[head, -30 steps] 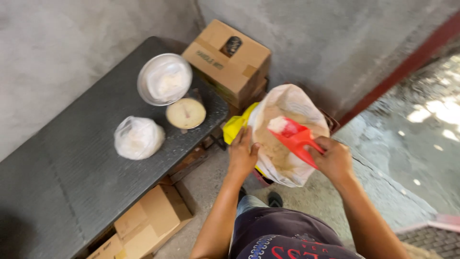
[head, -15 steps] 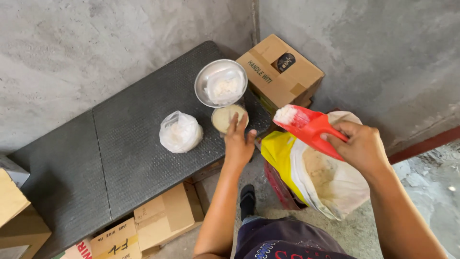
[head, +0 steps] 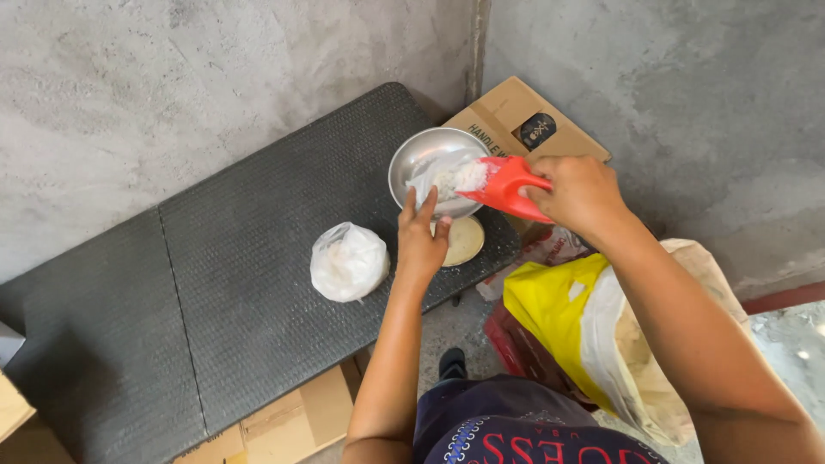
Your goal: Scooping powder from a large sack, weighing it on a scale, and filling small plastic bags.
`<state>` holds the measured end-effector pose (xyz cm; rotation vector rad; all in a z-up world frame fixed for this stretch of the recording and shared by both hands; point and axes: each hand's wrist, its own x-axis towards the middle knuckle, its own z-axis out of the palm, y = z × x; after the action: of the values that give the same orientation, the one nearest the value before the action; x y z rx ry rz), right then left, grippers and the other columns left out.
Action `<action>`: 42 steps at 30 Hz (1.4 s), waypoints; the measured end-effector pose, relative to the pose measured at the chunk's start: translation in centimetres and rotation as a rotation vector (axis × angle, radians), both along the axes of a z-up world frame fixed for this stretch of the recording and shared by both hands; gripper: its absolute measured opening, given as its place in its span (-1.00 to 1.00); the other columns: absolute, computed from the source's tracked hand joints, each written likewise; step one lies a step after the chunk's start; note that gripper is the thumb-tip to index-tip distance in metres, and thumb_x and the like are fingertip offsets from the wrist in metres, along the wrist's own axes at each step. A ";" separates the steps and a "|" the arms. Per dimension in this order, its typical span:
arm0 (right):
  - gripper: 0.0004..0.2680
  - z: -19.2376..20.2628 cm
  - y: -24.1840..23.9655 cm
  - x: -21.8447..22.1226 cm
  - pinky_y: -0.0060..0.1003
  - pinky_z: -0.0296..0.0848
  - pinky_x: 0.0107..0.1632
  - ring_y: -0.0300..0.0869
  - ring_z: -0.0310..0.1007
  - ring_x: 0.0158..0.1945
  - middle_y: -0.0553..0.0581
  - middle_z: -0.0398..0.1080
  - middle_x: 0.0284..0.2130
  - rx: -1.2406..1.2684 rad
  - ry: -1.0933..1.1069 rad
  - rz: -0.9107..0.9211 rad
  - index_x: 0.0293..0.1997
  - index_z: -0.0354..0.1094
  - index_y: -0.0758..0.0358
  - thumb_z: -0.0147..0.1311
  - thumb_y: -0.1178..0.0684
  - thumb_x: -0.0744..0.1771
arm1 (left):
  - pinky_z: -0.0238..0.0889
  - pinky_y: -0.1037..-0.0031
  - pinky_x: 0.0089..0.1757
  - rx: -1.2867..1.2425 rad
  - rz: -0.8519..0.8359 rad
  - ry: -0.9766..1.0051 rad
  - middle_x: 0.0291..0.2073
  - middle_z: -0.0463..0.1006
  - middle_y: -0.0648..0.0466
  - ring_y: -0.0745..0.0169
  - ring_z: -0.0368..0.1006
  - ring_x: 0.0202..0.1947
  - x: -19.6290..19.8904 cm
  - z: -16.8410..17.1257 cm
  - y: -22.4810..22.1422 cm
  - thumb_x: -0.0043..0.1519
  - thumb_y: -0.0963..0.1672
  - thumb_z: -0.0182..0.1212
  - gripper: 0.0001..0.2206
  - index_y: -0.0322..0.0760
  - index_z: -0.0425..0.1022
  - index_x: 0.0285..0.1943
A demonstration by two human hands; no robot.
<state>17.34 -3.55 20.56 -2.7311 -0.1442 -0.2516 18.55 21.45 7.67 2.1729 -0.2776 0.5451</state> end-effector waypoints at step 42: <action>-0.84 -3.8 -16.0 -18.8 -0.39 0.37 -0.34 -0.38 0.34 -0.46 0.04 0.48 -0.52 0.535 -0.093 -0.360 -0.16 0.55 0.29 0.34 0.05 0.30 | 0.26 0.23 0.22 -0.172 -0.276 0.023 0.41 0.29 -0.22 -0.22 0.30 0.37 -10.1 2.5 -14.8 0.30 -0.18 0.24 -0.55 -0.32 0.36 0.40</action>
<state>-1.45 -19.59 16.74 -2.1946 0.3461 -0.4450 8.49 6.63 10.21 1.9336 -0.4913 0.3730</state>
